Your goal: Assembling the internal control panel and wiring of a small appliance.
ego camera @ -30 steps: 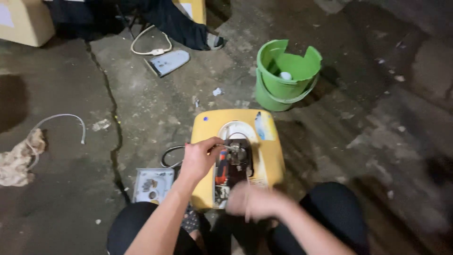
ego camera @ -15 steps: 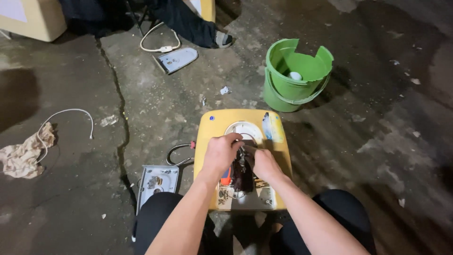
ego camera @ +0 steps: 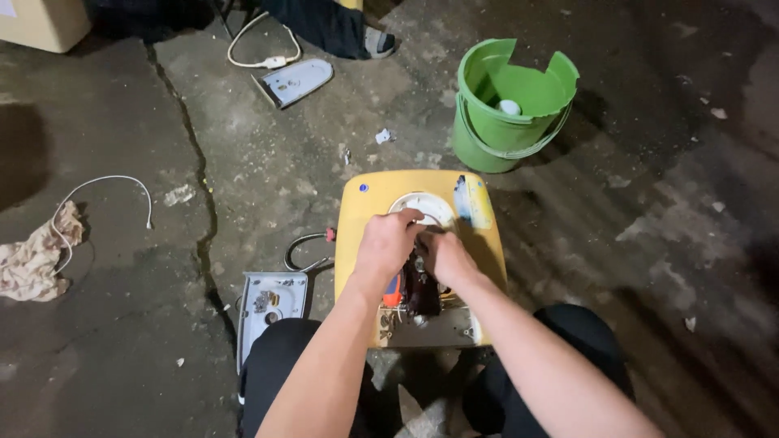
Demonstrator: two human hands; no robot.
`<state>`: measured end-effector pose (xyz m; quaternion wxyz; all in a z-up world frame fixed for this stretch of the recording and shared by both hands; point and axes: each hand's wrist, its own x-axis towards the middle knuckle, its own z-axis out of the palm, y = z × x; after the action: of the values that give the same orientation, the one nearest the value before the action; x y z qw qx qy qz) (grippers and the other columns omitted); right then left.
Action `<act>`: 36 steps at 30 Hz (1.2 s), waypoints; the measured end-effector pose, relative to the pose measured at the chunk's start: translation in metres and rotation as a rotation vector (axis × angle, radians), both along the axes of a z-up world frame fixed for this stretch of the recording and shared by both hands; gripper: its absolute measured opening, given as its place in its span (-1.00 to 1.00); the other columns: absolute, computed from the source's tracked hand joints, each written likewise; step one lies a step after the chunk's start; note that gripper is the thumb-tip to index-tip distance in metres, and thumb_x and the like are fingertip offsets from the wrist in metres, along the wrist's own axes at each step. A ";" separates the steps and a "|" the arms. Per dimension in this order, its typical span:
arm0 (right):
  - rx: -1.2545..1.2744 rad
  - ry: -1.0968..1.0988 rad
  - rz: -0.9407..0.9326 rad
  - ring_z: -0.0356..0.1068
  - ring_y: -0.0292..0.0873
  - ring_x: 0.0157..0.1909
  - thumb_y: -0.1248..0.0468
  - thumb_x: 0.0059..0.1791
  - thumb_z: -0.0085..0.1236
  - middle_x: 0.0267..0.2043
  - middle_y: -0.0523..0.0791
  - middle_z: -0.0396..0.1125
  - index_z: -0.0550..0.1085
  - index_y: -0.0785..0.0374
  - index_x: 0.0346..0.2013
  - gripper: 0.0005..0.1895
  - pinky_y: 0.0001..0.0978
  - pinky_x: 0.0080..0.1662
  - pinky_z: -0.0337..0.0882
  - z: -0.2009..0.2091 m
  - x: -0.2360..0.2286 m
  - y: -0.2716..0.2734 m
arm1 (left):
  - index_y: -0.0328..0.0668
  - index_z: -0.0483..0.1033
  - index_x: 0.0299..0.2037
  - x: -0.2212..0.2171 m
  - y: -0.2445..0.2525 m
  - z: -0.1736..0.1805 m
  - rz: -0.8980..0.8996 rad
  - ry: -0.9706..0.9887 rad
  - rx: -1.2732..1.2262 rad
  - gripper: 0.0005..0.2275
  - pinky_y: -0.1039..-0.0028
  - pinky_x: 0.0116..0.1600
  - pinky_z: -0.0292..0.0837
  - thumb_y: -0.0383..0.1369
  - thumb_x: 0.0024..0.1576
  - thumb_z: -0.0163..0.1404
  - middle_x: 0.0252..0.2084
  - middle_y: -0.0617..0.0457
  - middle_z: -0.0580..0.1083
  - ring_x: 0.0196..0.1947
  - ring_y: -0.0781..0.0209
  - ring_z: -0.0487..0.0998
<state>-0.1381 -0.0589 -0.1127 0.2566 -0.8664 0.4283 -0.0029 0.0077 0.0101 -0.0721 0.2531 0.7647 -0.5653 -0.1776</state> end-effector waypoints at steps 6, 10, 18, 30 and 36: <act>0.077 0.149 0.223 0.54 0.26 -0.09 0.34 0.00 -0.05 -0.13 0.26 0.49 0.54 0.39 -0.01 -0.67 0.02 -0.10 0.58 0.012 0.001 -0.014 | 0.32 0.59 0.00 0.001 0.000 0.007 0.028 0.047 0.056 -0.82 0.18 0.09 0.61 -0.12 0.23 0.03 -0.18 0.18 0.66 -0.09 0.00 0.67; 0.106 0.274 0.289 0.55 0.14 -0.06 0.36 -0.01 0.02 -0.12 0.22 0.50 0.54 0.45 -0.05 -0.71 -0.11 -0.05 0.60 0.055 0.000 -0.009 | 0.28 0.60 0.02 0.002 0.001 0.008 0.002 0.014 0.091 -0.80 0.14 0.08 0.61 -0.13 0.23 0.02 -0.18 0.14 0.66 -0.08 -0.05 0.67; 0.149 0.075 0.148 0.37 0.37 0.21 0.37 -0.02 0.00 0.05 0.32 0.41 0.42 0.55 0.11 -0.57 0.17 0.19 0.41 0.073 -0.020 -0.020 | 0.22 0.58 0.07 0.003 0.004 0.022 -0.001 0.041 0.127 -0.77 0.11 0.08 0.61 -0.18 0.25 -0.01 -0.12 0.09 0.65 -0.06 -0.10 0.66; 0.100 0.124 0.100 0.51 0.26 -0.03 0.44 -0.11 0.06 -0.16 0.25 0.45 0.56 0.56 -0.19 -0.73 -0.02 -0.08 0.56 0.116 0.010 0.025 | 0.15 0.58 0.08 -0.002 0.007 0.030 -0.044 0.009 0.085 -0.77 0.09 0.00 0.63 -0.22 0.27 -0.01 -0.16 0.05 0.65 -0.13 -0.13 0.67; 0.016 0.041 0.103 0.53 0.25 -0.06 0.35 -0.03 0.08 -0.19 0.21 0.47 0.58 0.41 -0.08 -0.73 0.00 -0.07 0.60 0.055 0.013 0.009 | 0.15 0.58 0.06 -0.003 0.010 0.030 -0.050 0.003 0.092 -0.77 0.06 0.05 0.61 -0.18 0.26 -0.02 -0.16 0.03 0.65 -0.11 -0.17 0.67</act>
<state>-0.1250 -0.0503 -0.0575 0.2544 -0.8852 0.3882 0.0314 0.0050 0.0200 -0.0424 0.2140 0.7608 -0.5752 -0.2108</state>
